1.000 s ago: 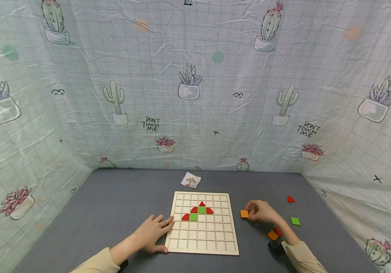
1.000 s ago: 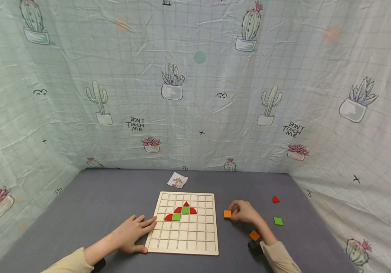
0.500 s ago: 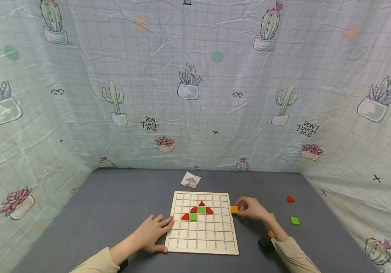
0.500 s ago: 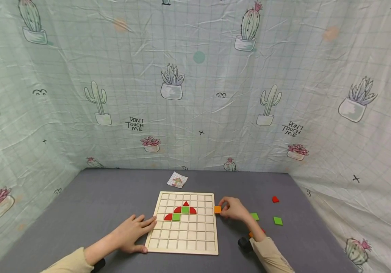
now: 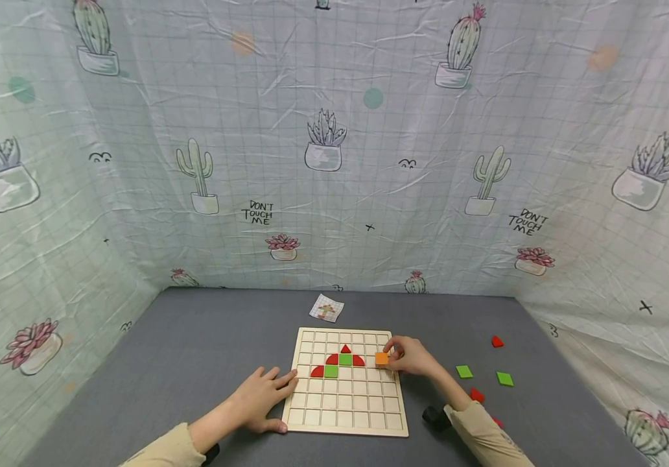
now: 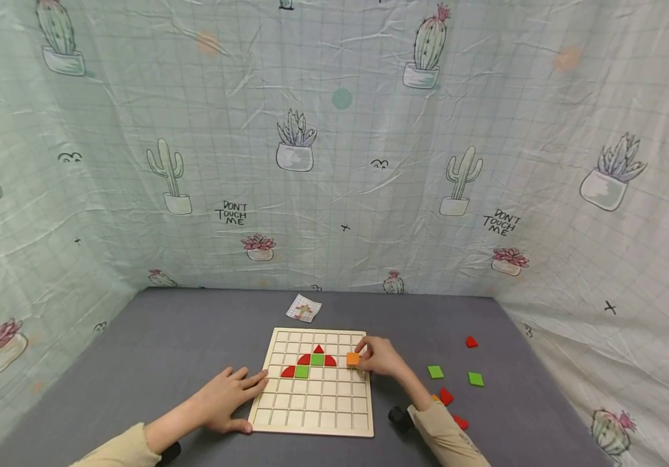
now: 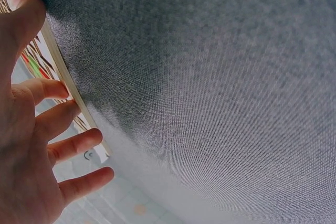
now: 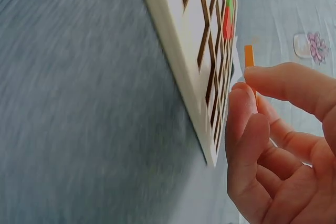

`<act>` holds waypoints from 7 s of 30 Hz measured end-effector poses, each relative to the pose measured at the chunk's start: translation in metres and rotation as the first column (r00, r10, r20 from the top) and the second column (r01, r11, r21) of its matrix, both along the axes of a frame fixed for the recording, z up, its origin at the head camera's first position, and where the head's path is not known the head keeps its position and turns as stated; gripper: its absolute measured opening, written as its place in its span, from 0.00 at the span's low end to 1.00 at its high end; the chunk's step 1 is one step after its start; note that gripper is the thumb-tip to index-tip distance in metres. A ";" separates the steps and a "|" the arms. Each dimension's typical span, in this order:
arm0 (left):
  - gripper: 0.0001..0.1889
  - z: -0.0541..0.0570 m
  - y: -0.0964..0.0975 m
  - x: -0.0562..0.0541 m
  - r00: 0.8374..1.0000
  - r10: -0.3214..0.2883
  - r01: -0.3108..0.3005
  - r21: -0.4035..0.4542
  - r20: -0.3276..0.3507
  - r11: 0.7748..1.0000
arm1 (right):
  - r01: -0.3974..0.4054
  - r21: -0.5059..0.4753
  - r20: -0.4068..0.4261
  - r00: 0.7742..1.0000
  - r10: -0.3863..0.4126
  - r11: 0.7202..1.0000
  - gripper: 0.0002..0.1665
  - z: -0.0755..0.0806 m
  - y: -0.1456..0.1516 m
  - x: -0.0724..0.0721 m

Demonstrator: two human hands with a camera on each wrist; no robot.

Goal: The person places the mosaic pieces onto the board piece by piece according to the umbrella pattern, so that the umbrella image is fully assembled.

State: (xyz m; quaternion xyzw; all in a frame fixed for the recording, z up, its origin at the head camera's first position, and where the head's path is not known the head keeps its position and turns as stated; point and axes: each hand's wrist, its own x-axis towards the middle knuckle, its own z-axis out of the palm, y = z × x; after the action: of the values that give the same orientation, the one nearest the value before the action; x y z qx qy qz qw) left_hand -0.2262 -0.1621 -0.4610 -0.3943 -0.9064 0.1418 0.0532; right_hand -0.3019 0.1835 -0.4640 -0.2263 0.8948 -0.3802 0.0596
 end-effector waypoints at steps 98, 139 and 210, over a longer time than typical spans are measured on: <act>0.44 -0.003 0.000 -0.003 1.000 0.009 -0.009 -0.038 0.002 0.999 | -0.106 0.010 -0.013 0.994 0.106 0.994 0.13 0.019 0.003 0.013; 0.43 -0.001 0.000 0.000 1.000 0.008 -0.008 -0.050 0.010 0.999 | 0.135 -0.007 0.280 0.952 -0.127 0.991 0.24 0.012 0.156 0.018; 0.44 -0.004 0.000 -0.002 1.000 0.009 -0.009 -0.037 -0.007 0.999 | 0.132 0.022 0.139 0.981 -0.134 0.991 0.17 0.011 0.114 0.012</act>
State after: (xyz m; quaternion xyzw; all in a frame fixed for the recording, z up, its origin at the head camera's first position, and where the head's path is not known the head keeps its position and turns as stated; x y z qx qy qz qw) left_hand -0.2283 -0.1617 -0.4649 -0.3905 -0.9053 0.1603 0.0482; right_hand -0.2898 0.2975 -0.4528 -0.1382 0.9040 -0.3926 0.0982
